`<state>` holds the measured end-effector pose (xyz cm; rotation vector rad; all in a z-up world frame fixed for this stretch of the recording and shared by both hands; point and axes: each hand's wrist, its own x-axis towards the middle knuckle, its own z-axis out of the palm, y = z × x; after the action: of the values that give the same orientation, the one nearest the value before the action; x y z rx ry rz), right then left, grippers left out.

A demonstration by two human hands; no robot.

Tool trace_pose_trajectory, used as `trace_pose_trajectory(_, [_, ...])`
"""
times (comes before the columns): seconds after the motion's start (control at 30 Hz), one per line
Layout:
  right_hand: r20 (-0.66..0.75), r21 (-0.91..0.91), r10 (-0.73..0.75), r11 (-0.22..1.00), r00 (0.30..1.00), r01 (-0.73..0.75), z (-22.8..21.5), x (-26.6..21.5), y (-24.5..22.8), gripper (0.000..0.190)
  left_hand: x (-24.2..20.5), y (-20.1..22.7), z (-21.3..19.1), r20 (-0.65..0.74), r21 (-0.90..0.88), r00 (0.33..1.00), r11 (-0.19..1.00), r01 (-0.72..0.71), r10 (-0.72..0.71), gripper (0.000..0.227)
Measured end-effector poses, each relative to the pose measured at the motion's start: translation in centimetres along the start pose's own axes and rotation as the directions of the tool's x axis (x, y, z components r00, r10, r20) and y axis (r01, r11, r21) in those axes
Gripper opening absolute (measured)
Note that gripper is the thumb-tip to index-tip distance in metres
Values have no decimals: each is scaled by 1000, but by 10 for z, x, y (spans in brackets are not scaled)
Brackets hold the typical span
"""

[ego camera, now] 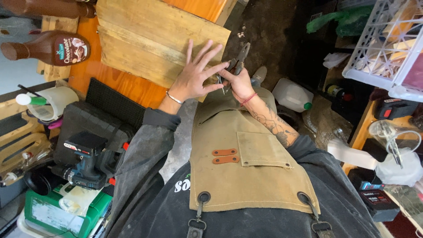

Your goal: The person uses pliers to bend a metal wire around two wooden boards on a workbench. They then insert a metal rod into the wire loop and continue to adjust the wire and boards, appearing to assemble or secure the pieces together.

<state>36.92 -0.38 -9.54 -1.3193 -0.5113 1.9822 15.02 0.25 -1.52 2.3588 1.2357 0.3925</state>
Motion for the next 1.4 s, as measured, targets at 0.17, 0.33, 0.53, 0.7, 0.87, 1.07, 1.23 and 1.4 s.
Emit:
trace_pose_trajectory(0.17, [20, 16, -17, 1000, 1000, 17, 3, -9, -8, 28, 6, -4, -12, -26, -42, 997, 996, -74, 73, 77])
trace_pose_trajectory(0.33, [76, -82, -96, 991, 992, 102, -1, -17, -10, 31, 7, -10, -8, -58, -43, 992, 992, -116, 114, 77])
trace_pose_trajectory(0.53, [66, -168, 58, 985, 996, -47, -14, -27, -4, 39, 4, -14, -6, -6, -13, 992, 992, -127, 127, 74])
trace_pose_trajectory(0.7, [125, -115, -6, 993, 992, 20, -14, -24, -1, 32, 0, -20, 3, -22, 109, 989, 983, -144, 148, 82])
trace_pose_trajectory(0.87, [111, -40, 38, 999, 993, -34, -11, -26, -3, 33, 1, -14, -9, -91, 126, 990, 988, -93, 105, 92])
trace_pose_trajectory(1.07, [163, 63, 53, 996, 985, -64, -7, -32, -15, 34, -2, -48, -30, 54, 249, 994, 965, 76, -92, 152])
trace_pose_trajectory(1.23, [168, 142, 98, 982, 981, -123, -13, -31, -11, 28, 10, -72, -52, 171, 335, 964, 932, 135, -201, 169])
trace_pose_trajectory(1.4, [134, 99, 93, 989, 987, -107, -10, -33, -16, 26, 17, -72, -62, 52, 240, 988, 962, 127, -143, 140])
